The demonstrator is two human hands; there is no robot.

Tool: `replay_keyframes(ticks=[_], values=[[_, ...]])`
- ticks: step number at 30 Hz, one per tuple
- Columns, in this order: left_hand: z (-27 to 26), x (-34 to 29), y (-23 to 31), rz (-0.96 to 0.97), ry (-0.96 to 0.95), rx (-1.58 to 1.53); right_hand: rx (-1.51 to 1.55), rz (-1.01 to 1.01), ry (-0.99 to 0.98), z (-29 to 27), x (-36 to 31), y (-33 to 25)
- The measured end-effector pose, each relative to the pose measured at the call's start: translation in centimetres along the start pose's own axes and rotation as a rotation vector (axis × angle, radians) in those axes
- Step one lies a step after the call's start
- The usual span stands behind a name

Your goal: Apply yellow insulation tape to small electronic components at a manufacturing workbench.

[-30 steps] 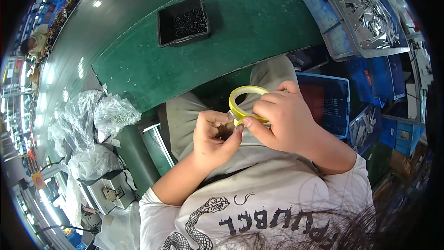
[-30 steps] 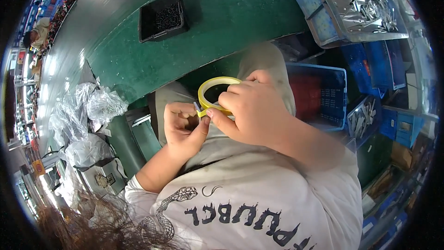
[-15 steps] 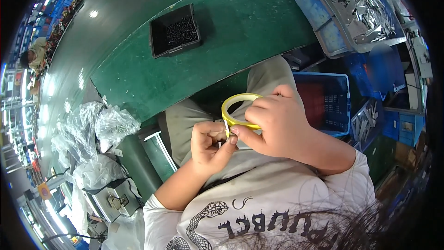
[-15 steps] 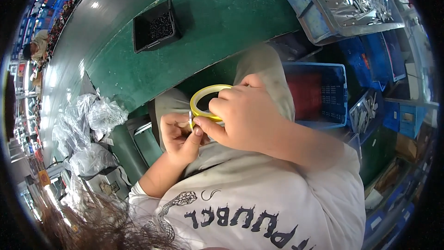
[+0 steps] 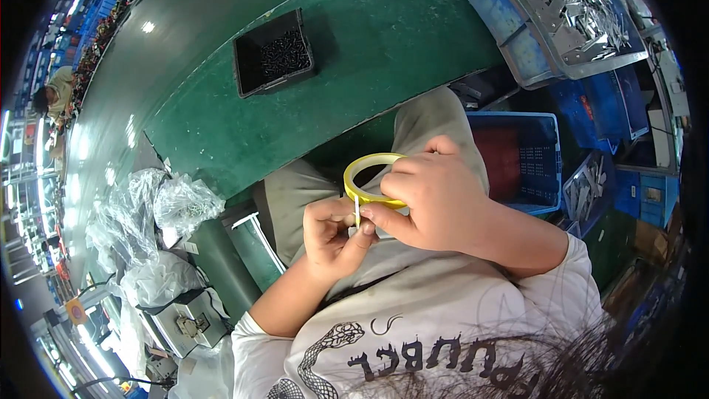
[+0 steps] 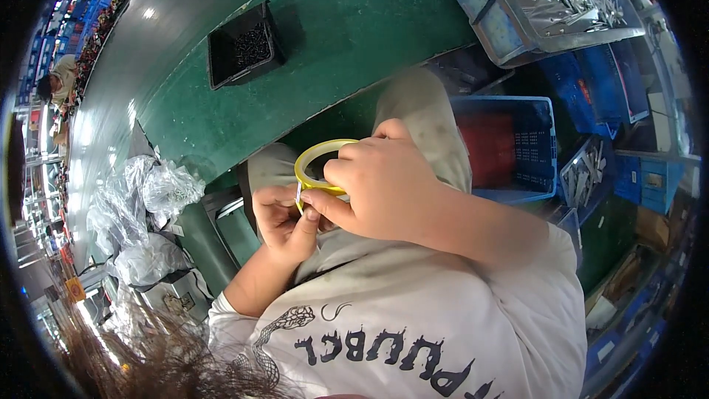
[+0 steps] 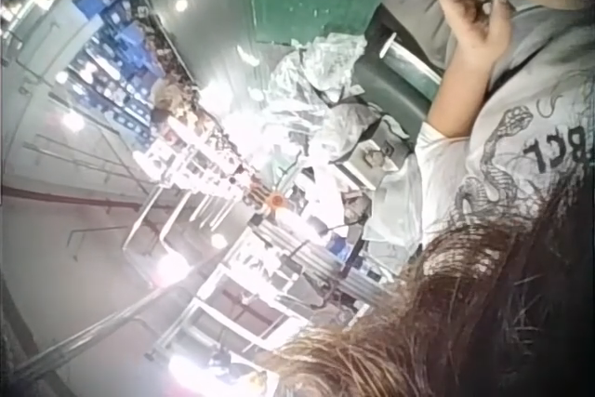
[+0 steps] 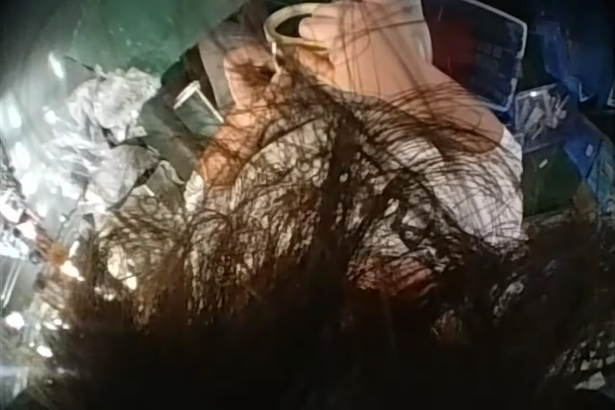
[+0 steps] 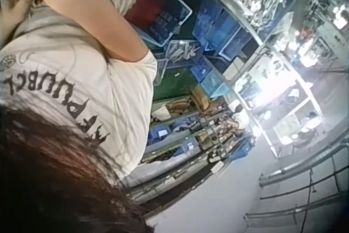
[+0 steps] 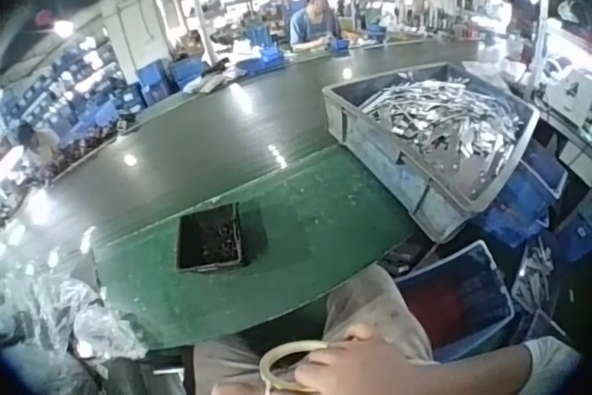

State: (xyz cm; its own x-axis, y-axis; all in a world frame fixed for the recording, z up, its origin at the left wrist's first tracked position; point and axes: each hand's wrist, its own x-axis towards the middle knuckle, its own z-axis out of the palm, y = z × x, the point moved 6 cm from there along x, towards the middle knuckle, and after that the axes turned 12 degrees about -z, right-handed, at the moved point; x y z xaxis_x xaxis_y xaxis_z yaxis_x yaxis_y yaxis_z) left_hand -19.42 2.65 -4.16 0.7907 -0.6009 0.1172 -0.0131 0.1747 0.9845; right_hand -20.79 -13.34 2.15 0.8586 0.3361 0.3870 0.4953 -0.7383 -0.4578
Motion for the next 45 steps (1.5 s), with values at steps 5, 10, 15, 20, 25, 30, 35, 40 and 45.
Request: replay_keyframes(ticks=[5,10,15,20,25,30,35,40,45], values=[[0.2,0.2,0.2,0.011,-0.050,0.006,0.035,0.012,0.005,-0.1,0.1,0.5],[0.7,0.8,1.2,-0.048,-0.097,0.083,0.007,0.040,0.025,-0.3,0.1,1.1],[0.5,1.3,1.3,-0.296,0.060,0.012,-0.030,0.088,0.007,-0.3,0.1,1.5],[0.4,1.3,0.9,-0.403,0.117,-0.060,-0.050,0.089,0.033,0.0,0.3,1.6],[0.3,1.1,0.4,-0.403,0.155,-0.203,-0.033,0.077,0.055,0.3,0.4,1.4],[0.3,1.5,0.7,-0.448,0.159,-0.187,0.031,0.040,0.071,0.4,0.4,1.3],[-0.1,1.4,0.3,-0.459,0.166,-0.230,0.028,0.034,0.049,0.3,0.2,1.5],[-0.1,1.5,0.0,-0.460,0.153,-0.263,0.014,0.024,0.063,0.3,0.2,1.5],[0.0,1.6,0.0,-0.518,0.162,-0.242,-0.103,-0.062,0.146,-0.3,0.0,1.0]])
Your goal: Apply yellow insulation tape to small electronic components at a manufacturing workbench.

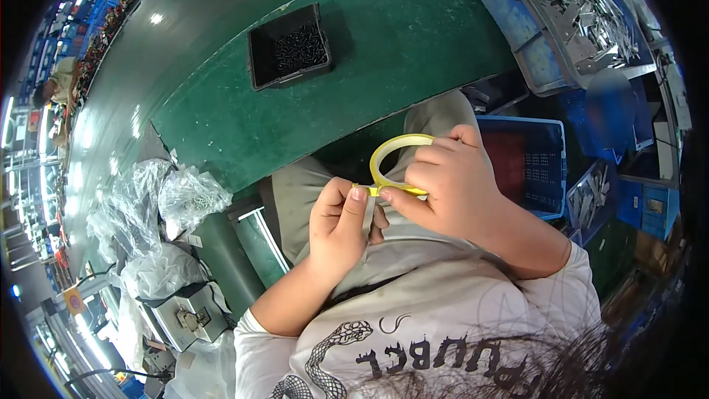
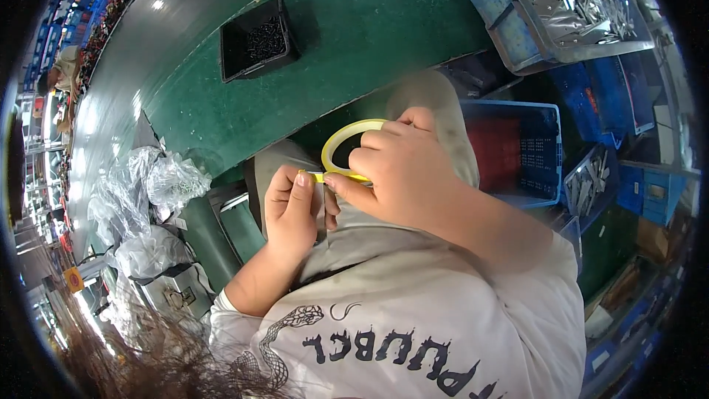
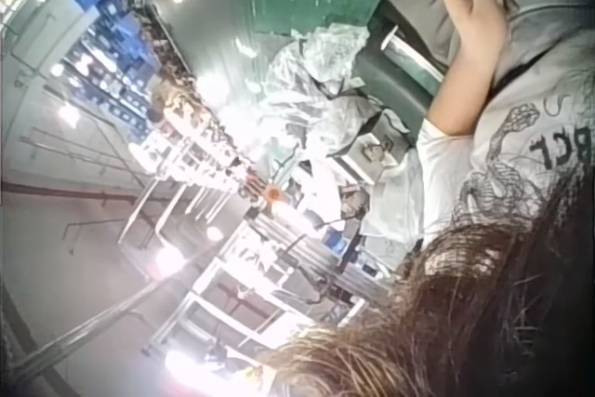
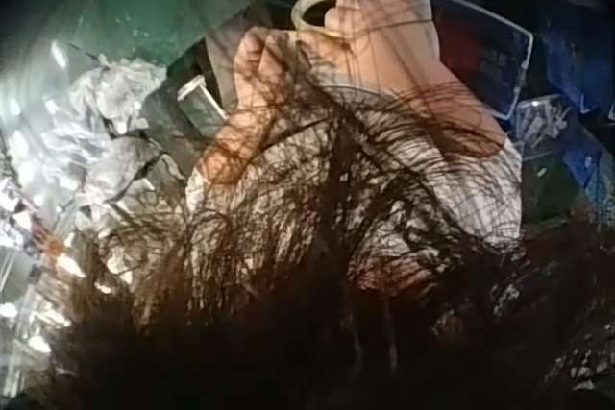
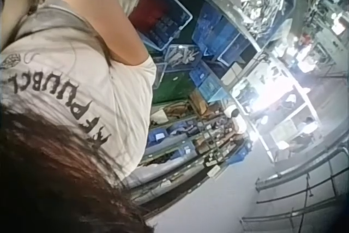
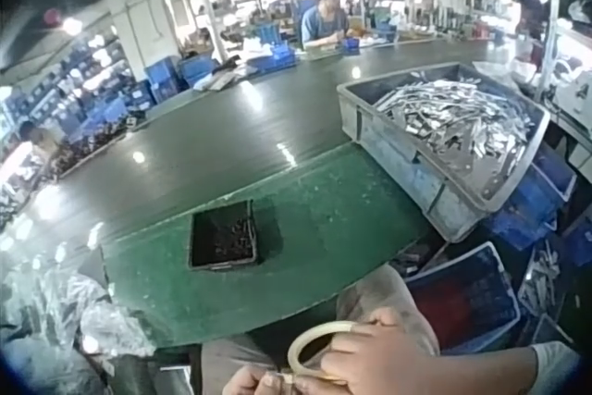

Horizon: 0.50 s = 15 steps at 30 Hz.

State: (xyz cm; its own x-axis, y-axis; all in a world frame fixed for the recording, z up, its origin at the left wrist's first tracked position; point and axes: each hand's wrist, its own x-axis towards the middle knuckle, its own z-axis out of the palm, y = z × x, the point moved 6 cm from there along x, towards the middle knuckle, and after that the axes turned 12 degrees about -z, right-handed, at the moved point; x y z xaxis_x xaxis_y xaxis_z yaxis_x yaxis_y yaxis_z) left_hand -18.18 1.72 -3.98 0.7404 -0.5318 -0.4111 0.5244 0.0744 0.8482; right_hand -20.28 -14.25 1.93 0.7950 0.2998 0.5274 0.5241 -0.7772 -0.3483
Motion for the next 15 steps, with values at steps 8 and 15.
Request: replay_keyframes(ticks=[8,15], values=[[-0.3,0.5,-0.9,0.076,0.074,0.073,-0.075,-0.028,0.013,-0.5,0.1,-0.6],[-0.1,0.8,-0.7,0.101,0.122,0.073,-0.144,-0.071,0.046,-0.9,0.2,-1.3]])
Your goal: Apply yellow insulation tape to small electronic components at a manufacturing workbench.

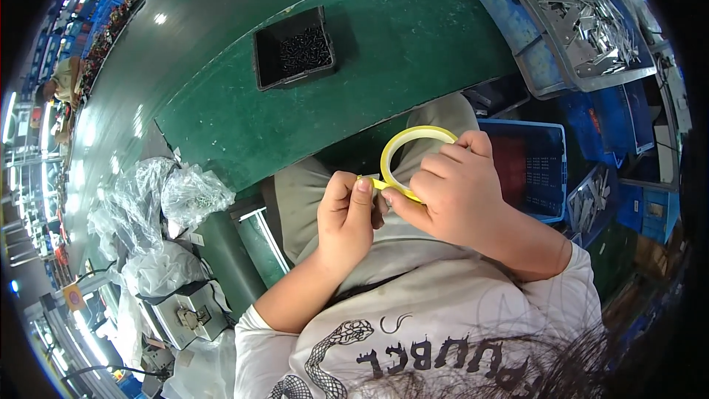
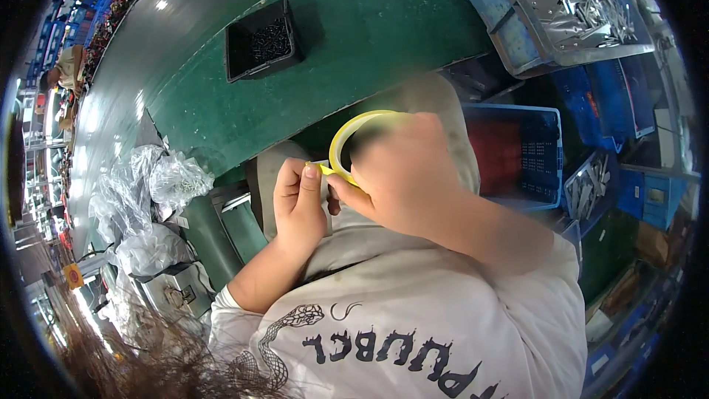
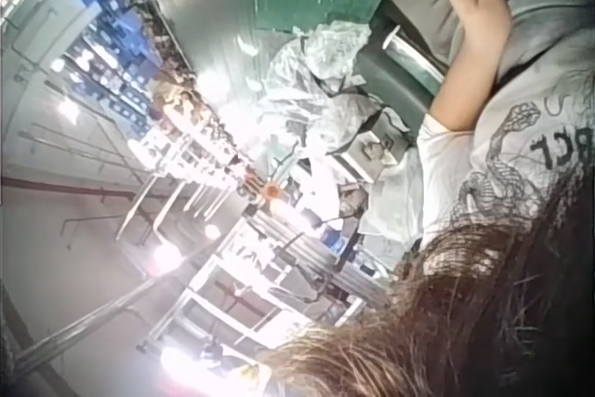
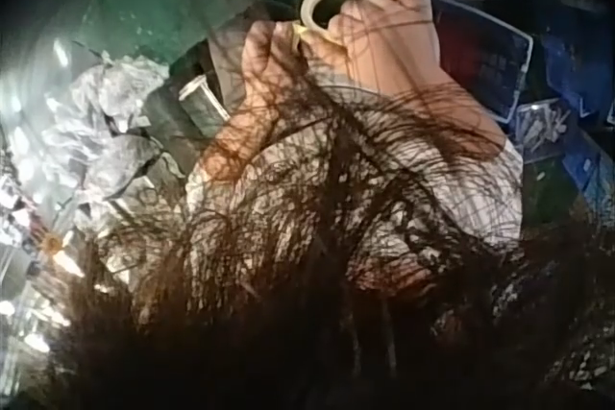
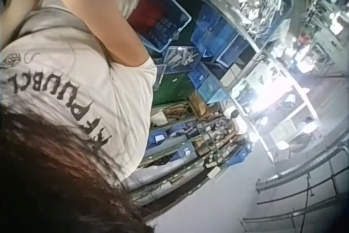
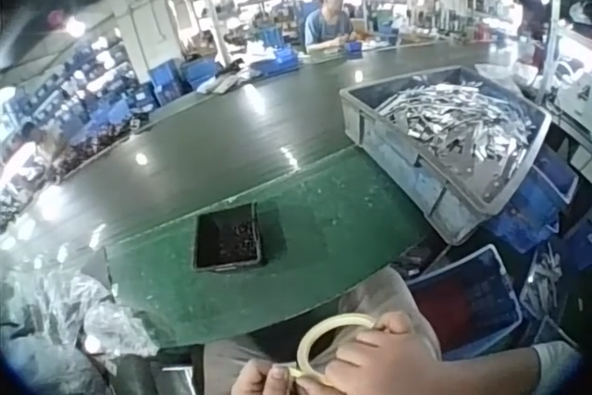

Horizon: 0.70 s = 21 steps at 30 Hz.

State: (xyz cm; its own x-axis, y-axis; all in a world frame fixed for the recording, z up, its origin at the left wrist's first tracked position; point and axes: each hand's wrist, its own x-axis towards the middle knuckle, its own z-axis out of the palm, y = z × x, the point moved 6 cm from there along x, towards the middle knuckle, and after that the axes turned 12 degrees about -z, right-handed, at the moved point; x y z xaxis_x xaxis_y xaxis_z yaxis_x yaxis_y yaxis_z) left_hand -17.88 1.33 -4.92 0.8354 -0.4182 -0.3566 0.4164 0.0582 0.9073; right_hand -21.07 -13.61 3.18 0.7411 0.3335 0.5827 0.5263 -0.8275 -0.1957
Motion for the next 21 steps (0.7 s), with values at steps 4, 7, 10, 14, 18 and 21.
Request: replay_keyframes(ticks=[4,7,10,14,18,21], values=[[0.1,0.0,0.1,-0.017,-0.001,0.009,0.000,0.005,0.011,-0.2,0.0,0.1],[0.1,-0.2,0.2,-0.014,-0.003,-0.018,0.021,0.019,0.013,-0.2,0.0,0.4],[0.2,-0.4,0.6,0.008,-0.043,-0.019,0.049,0.045,-0.002,0.0,-0.1,0.7],[0.2,-0.5,0.6,-0.017,-0.094,-0.057,0.072,0.061,-0.023,0.1,-0.1,1.0],[0.3,-0.7,0.6,-0.020,-0.087,-0.100,0.105,0.064,-0.025,0.3,-0.1,1.1],[0.4,-0.7,0.7,-0.001,-0.096,-0.113,0.138,0.072,-0.012,0.4,-0.3,1.2]])
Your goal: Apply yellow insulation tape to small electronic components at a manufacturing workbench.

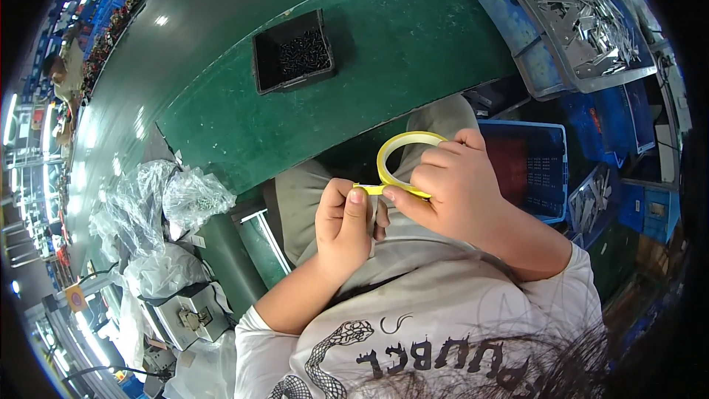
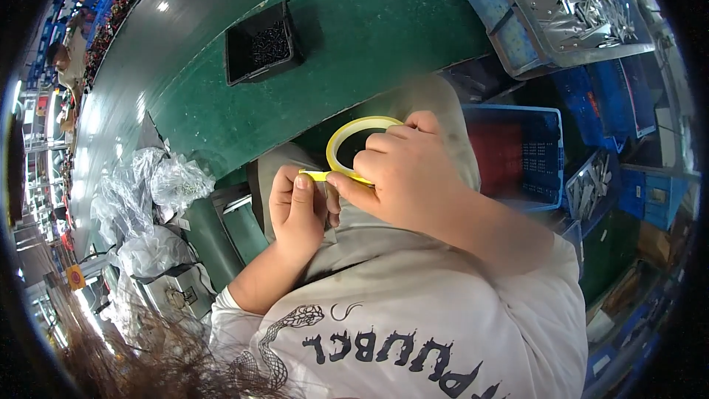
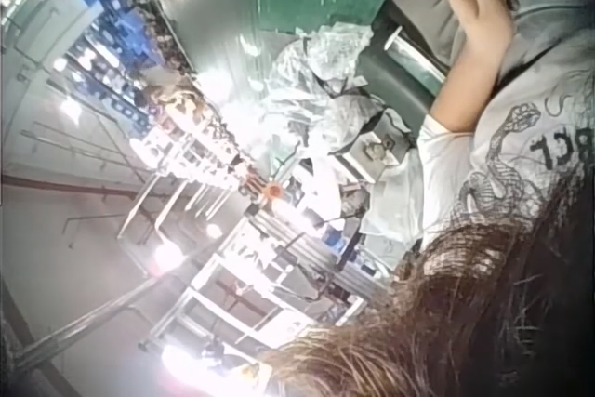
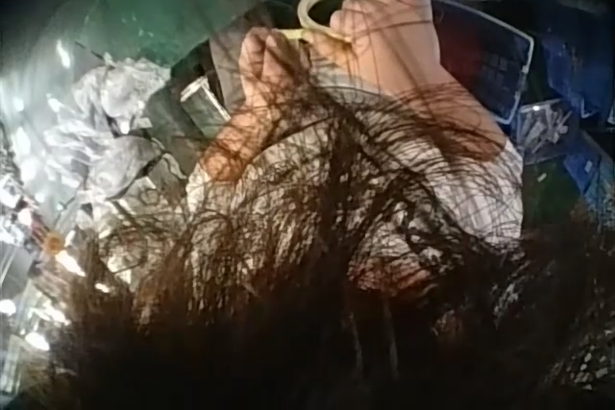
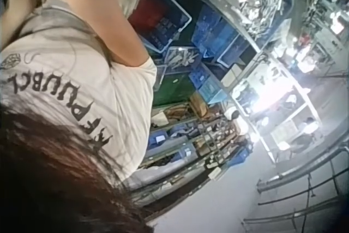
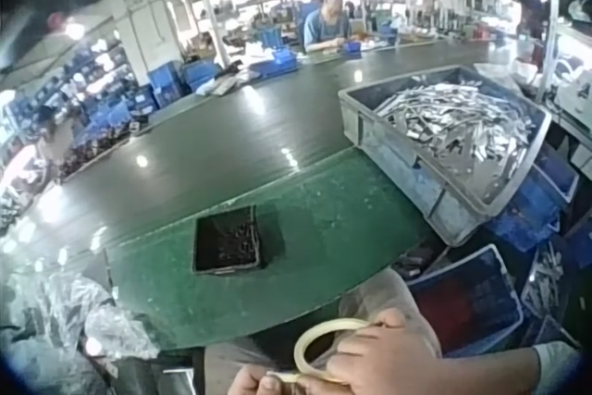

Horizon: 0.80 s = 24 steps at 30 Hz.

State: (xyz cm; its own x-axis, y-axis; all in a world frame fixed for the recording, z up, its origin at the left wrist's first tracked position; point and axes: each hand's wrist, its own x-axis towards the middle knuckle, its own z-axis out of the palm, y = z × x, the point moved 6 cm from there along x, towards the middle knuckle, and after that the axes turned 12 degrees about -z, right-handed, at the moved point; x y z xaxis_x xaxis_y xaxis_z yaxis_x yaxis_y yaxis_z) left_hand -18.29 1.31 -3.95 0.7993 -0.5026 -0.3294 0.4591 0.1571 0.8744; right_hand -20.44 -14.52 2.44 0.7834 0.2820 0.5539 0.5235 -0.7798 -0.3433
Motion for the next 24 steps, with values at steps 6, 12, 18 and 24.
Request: replay_keyframes(ticks=[6,12,18,24], values=[[0.0,0.2,-0.4,0.069,0.026,0.075,-0.036,-0.002,0.008,-0.6,0.0,-0.5],[-0.5,0.6,-0.8,0.167,0.082,0.158,-0.122,-0.050,0.050,-1.4,0.3,-1.4],[-0.1,0.4,-0.7,0.100,0.043,0.094,-0.129,-0.047,0.044,-1.4,0.3,-1.3],[0.2,-0.1,-0.1,0.130,-0.024,0.025,-0.085,-0.027,0.031,-1.2,0.4,-1.2]])
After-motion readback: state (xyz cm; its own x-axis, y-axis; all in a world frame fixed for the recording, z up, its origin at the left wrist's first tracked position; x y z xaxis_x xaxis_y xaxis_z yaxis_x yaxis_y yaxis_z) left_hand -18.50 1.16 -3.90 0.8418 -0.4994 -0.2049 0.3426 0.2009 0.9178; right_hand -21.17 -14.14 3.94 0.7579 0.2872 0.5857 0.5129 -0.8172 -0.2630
